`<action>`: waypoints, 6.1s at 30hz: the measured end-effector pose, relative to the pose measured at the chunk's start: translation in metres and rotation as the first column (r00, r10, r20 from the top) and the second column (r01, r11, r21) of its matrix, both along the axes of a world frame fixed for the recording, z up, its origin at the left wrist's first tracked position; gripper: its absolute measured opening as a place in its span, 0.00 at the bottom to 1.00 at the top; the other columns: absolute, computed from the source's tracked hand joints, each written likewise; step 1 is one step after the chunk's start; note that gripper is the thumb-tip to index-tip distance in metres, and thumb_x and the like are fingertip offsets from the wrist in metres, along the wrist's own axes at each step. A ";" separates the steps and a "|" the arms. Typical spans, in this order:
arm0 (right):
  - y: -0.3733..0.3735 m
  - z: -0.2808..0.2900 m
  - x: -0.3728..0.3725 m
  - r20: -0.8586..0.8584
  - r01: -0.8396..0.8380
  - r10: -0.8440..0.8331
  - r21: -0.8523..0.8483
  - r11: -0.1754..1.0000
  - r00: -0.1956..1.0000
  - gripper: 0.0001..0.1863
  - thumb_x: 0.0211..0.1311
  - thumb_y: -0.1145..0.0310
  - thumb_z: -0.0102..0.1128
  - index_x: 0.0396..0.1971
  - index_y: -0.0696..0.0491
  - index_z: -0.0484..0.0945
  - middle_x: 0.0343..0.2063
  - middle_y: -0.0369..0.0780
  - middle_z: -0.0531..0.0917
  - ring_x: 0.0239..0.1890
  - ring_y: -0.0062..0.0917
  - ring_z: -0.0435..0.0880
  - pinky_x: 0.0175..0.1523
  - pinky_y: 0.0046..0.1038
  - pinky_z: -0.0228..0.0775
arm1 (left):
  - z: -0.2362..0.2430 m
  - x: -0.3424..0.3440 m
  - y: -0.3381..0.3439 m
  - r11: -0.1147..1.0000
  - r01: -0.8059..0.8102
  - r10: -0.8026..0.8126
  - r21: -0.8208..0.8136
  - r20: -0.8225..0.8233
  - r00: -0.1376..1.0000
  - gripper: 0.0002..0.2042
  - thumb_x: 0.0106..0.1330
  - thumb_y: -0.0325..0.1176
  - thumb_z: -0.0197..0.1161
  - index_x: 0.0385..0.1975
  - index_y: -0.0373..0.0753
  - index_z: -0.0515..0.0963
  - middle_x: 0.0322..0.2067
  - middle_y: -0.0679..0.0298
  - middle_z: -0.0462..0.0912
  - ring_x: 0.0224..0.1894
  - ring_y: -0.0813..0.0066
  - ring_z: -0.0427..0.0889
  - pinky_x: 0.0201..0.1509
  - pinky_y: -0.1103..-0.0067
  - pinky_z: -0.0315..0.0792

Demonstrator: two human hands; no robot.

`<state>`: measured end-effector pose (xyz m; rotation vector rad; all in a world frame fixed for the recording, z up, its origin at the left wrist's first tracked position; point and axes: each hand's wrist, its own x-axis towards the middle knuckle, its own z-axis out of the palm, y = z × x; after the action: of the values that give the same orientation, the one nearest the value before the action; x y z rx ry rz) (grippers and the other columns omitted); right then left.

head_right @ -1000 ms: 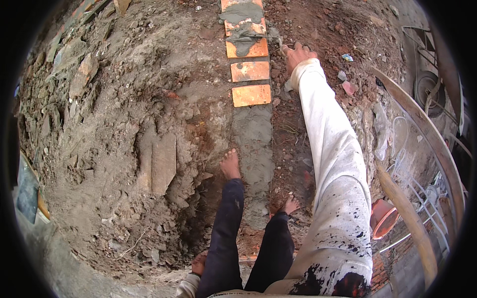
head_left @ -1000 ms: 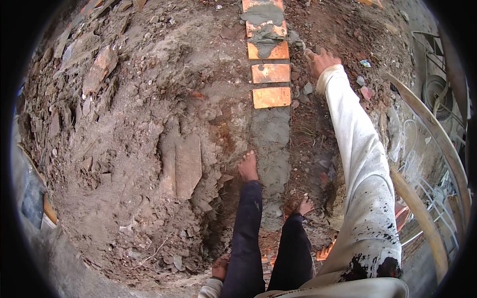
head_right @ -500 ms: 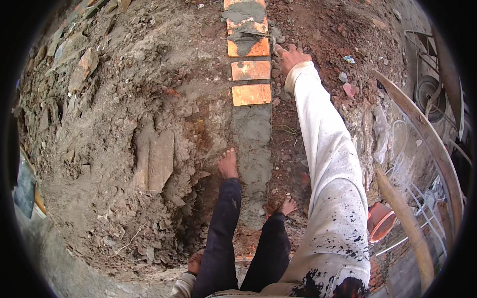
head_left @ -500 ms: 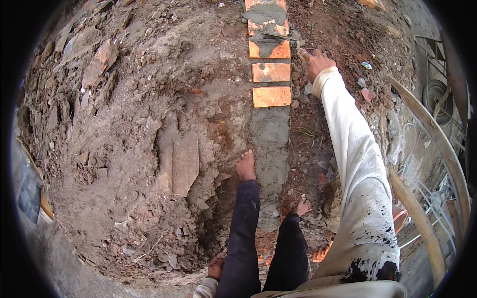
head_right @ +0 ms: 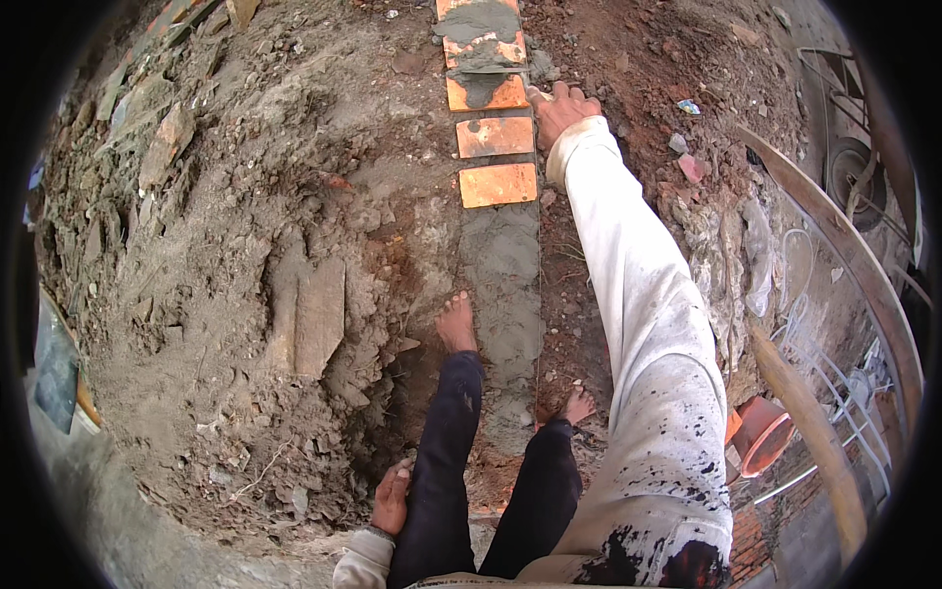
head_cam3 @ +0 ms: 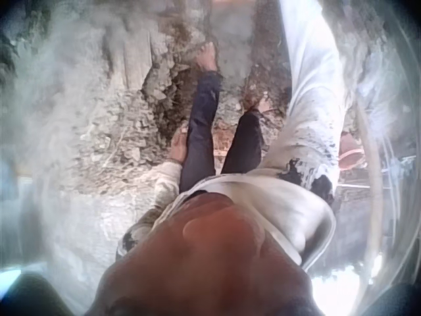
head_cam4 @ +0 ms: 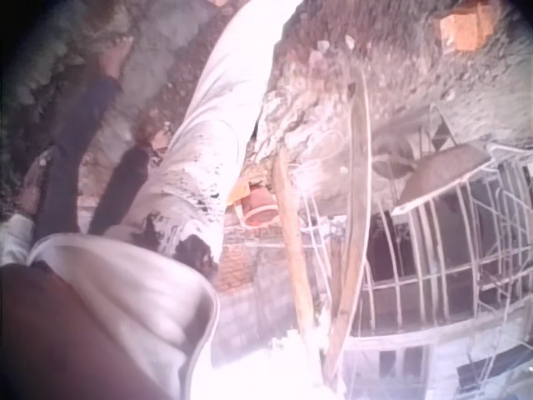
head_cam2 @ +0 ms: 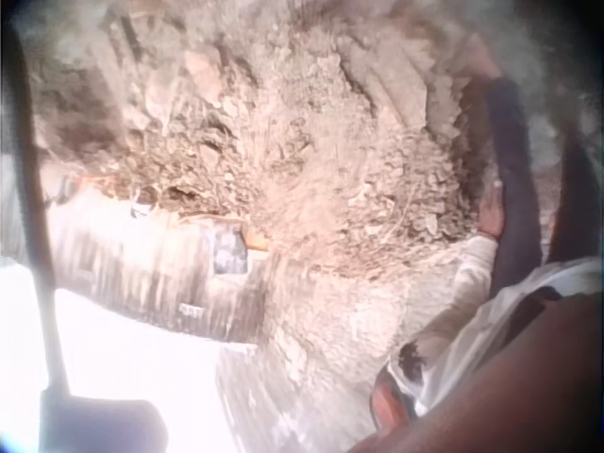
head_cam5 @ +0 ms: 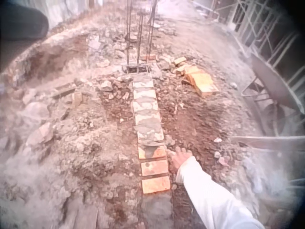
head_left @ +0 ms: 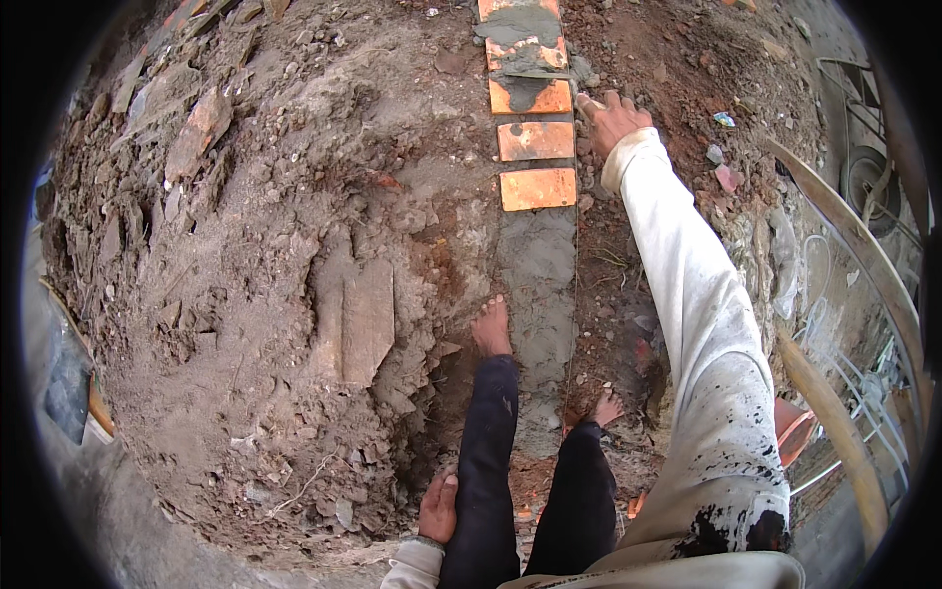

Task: The person scoops cement from a bucket using a trowel and spreads it into a trench. They then place bricks into the trench and tap them into place with the trowel.

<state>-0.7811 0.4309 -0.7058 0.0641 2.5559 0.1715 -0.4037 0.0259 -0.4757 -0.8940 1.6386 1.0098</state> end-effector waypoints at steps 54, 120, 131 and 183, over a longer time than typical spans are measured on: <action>0.023 -0.040 0.078 -0.114 0.137 -0.171 -0.253 0.958 0.979 0.27 0.63 0.64 0.55 0.63 0.35 0.64 0.50 0.42 0.74 0.53 0.38 0.77 0.54 0.41 0.75 | 0.005 -0.012 0.085 0.666 0.693 -0.721 -0.277 0.000 0.693 0.23 0.58 0.48 0.63 0.47 0.37 0.78 0.50 0.53 0.77 0.53 0.52 0.76 0.56 0.63 0.70; -0.100 -0.128 0.154 0.054 0.590 -0.742 -0.646 0.484 0.668 0.21 0.70 0.54 0.42 0.48 0.56 0.70 0.35 0.54 0.80 0.38 0.48 0.82 0.45 0.46 0.74 | -0.003 -0.001 0.070 0.638 0.745 -0.760 -0.194 -0.004 0.650 0.26 0.58 0.49 0.61 0.51 0.38 0.76 0.51 0.51 0.76 0.55 0.51 0.74 0.59 0.65 0.68; -0.037 -0.070 0.149 0.147 0.312 -0.278 -0.325 0.893 0.949 0.21 0.70 0.59 0.42 0.51 0.59 0.72 0.48 0.53 0.79 0.52 0.51 0.77 0.55 0.46 0.71 | 0.001 0.003 0.073 0.598 0.770 -0.787 -0.221 0.018 0.616 0.26 0.58 0.49 0.62 0.51 0.38 0.75 0.52 0.49 0.75 0.55 0.50 0.75 0.59 0.65 0.69; -0.029 -0.058 0.051 0.213 0.646 -0.621 -0.413 0.643 0.754 0.28 0.64 0.63 0.51 0.63 0.54 0.60 0.53 0.56 0.76 0.57 0.48 0.75 0.59 0.45 0.69 | -0.008 -0.021 0.064 0.592 0.783 -0.782 -0.191 0.100 0.615 0.28 0.58 0.52 0.60 0.54 0.40 0.75 0.55 0.51 0.75 0.57 0.52 0.74 0.62 0.65 0.67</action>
<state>-0.7302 0.4022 -0.7641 0.7560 2.2846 -0.7081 -0.4249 0.0896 -0.4832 -0.2021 1.8851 0.1928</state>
